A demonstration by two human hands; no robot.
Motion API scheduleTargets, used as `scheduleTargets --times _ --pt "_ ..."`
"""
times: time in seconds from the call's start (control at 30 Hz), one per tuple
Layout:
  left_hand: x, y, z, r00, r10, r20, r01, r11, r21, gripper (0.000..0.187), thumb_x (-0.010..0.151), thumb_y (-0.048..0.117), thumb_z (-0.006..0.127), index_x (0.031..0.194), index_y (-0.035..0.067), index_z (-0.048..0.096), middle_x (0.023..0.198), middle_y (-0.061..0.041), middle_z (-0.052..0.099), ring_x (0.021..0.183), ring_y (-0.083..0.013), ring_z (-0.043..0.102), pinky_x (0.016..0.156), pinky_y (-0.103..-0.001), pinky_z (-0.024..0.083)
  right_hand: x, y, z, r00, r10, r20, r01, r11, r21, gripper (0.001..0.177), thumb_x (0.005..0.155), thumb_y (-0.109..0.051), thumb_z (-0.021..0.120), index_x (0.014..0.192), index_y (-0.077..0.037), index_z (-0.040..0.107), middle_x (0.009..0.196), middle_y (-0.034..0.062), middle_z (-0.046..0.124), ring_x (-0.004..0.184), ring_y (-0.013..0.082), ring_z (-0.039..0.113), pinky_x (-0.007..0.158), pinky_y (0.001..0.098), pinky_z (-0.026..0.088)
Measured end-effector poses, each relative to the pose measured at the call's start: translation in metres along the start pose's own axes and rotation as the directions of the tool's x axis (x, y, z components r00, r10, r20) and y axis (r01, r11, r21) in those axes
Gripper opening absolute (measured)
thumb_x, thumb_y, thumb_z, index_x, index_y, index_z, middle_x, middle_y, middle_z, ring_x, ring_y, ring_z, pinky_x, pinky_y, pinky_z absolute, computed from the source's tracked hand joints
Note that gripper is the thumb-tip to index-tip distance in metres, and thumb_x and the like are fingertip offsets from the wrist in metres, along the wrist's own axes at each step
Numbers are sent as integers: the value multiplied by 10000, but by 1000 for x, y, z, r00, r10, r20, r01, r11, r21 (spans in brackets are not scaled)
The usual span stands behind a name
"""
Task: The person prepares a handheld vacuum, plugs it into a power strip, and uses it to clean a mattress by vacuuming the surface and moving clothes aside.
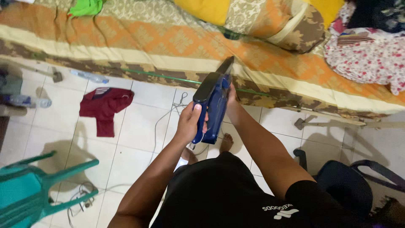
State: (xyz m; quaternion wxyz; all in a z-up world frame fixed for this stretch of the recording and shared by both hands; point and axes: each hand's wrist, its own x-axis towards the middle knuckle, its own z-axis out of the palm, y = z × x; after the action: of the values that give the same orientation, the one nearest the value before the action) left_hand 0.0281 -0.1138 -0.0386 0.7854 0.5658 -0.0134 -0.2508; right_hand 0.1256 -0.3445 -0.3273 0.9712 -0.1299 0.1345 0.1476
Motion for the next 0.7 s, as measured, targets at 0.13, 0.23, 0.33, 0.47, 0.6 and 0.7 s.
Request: scheduleTargets --times 0.13,0.23,0.33,0.47,0.6,0.7 --pt "-9 9 0 1000 -10 0 10 1000 9 379 1109 345 407 1122 -4 555 799 -76 597 542 -146 575 523 -292 505 -10 5 -6 992 41 116 -43 999 8 681 952 -648 553 1245 -50 696 1153 224 726 1023 374 702 920 520 589" --pt "-23 16 -3 1000 3 14 -3 1000 5 389 1109 352 406 1136 -7 554 841 -84 602 545 -150 577 530 -290 503 -21 19 3 985 55 164 -53 998 -16 735 919 -679 565 1271 -45 686 1188 237 717 1042 380 700 929 520 589" --pt "-39 26 -15 992 7 124 -3 1000 -28 406 1109 371 397 1165 -5 539 899 -86 611 594 -153 612 564 -290 532 -43 36 32 969 108 221 -107 994 -14 770 898 -703 516 1301 -64 669 1223 235 703 1056 393 698 936 538 583" --pt "-59 30 -27 990 -17 138 27 997 -66 416 1099 372 418 1219 -11 525 924 -97 612 622 -161 616 597 -292 536 -56 56 48 985 171 -30 -170 985 31 874 864 -804 438 1285 -70 658 1203 247 698 1034 422 690 933 556 564" --pt "-69 33 -40 999 4 47 -3 1000 -11 429 1107 382 407 1194 -15 543 901 -93 615 573 -149 593 557 -277 508 -39 73 39 978 135 -162 -131 991 37 877 847 -772 426 1329 -73 644 1263 239 694 1114 423 676 1018 555 534" --pt "-63 34 -50 1000 10 -15 -10 1000 -15 396 1107 374 422 1159 -2 536 880 -87 611 550 -140 578 525 -276 495 -20 77 26 991 134 26 -134 991 -24 853 846 -755 464 1342 -81 629 1280 225 687 1154 414 661 1058 552 518"
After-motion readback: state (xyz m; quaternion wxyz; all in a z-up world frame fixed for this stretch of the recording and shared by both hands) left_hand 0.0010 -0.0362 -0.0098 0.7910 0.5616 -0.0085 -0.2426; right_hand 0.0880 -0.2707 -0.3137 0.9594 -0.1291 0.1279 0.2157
